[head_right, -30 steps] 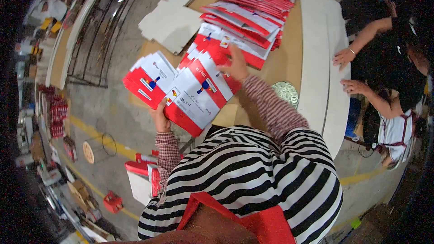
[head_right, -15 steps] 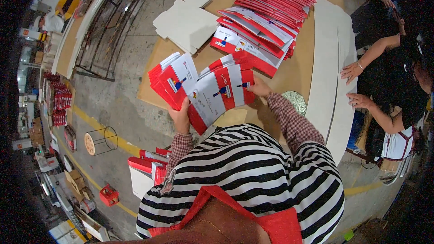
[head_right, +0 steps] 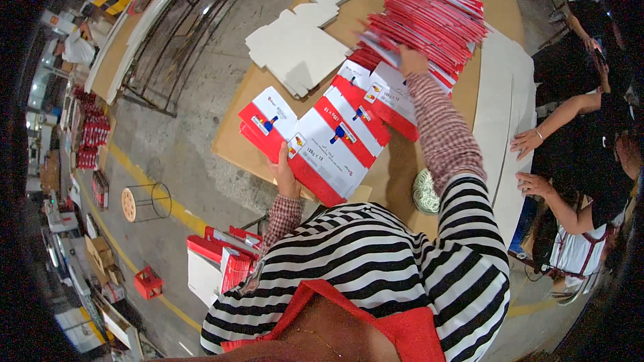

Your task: Organizing and bundling stacks of red and white printed paper sheets using rubber bands.

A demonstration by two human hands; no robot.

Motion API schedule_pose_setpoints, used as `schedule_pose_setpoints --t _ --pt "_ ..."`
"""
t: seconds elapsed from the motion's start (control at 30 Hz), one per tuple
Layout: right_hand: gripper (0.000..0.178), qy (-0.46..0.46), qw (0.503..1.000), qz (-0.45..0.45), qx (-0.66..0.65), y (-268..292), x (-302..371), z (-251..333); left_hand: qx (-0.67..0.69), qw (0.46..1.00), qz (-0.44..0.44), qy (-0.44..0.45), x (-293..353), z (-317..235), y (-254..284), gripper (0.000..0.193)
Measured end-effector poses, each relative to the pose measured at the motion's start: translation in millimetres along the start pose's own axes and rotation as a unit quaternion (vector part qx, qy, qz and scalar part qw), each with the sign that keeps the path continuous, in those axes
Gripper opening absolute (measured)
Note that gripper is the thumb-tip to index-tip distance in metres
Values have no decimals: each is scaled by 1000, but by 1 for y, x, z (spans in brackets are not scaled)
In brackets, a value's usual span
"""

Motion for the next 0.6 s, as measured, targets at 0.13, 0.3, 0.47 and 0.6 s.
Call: schedule_pose_setpoints --t 0.13,0.3,0.47,0.6 --pt "46 101 983 -86 -124 77 53 72 20 998 -20 48 -10 15 15 42" --pt "60 36 975 60 -213 26 191 191 -2 998 -3 55 -18 15 -13 49" --pt "62 213 911 50 -350 -42 258 262 -76 995 7 -60 -17 -4 -32 44" --pt "70 303 887 14 -348 -30 279 273 -171 980 60 -86 -15 -23 -36 48"
Point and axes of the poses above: each hand's wrist, its own x-axis away from the middle knuckle, its own y-axis out of the back of the hand, z = x × y, the point moved 10 cm from there along -x, towards the middle knuckle, and after that the axes turned 15 degrees about -x, right-handed, at the moved point
